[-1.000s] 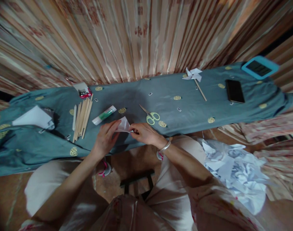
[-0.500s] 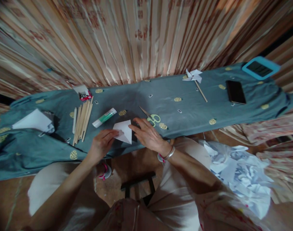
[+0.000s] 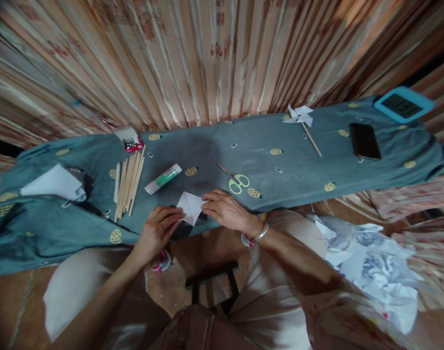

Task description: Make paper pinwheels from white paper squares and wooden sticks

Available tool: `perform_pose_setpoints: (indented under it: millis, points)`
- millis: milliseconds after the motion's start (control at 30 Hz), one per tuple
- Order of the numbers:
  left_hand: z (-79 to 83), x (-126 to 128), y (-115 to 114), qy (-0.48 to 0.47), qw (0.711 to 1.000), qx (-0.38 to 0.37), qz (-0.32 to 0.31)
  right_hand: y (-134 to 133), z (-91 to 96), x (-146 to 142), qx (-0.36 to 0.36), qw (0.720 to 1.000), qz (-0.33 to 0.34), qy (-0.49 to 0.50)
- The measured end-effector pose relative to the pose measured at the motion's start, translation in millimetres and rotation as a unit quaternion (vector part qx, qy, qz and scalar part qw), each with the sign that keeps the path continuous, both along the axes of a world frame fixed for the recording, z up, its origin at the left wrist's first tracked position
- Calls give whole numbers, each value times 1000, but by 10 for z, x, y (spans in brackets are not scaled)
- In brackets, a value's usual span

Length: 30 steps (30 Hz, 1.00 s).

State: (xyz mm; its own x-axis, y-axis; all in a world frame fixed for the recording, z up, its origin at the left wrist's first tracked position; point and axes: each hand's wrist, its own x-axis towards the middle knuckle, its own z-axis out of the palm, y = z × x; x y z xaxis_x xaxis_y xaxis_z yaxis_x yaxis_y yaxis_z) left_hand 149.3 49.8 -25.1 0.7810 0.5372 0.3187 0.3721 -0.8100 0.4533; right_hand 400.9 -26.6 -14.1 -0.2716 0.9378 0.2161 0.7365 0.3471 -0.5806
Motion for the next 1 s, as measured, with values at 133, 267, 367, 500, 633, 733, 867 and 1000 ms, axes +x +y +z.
perform_pose_setpoints:
  millis: [133, 267, 367, 500, 633, 733, 867, 1000]
  points:
    - [-53, 33, 10, -46, 997, -41, 53, 51, -62, -15, -23, 998, -30, 56]
    - [-75, 52, 37, -41, 994, -53, 82, 102, -128, -52, -39, 991, -80, 97]
    - [-72, 53, 51, -32, 992, -66, 98, 136, -133, -86, -59, 986, -106, 114]
    - [-65, 54, 42, -40, 986, -97, 127, 170, -100, -120, -76, 980, -129, 128]
    - [-61, 61, 15, -50, 993, -75, 81, 192, -76, -120, -78, 980, -127, 130]
    - [-69, 66, 0, -63, 992, -99, 47, 197, -70, -112, -83, 981, -119, 131]
    - [-89, 70, 12, -83, 980, -167, 65, 185, -92, -108, -74, 982, -108, 134]
    - [-97, 85, 29, -71, 976, -194, 62, 175, -127, -96, -70, 983, -107, 132]
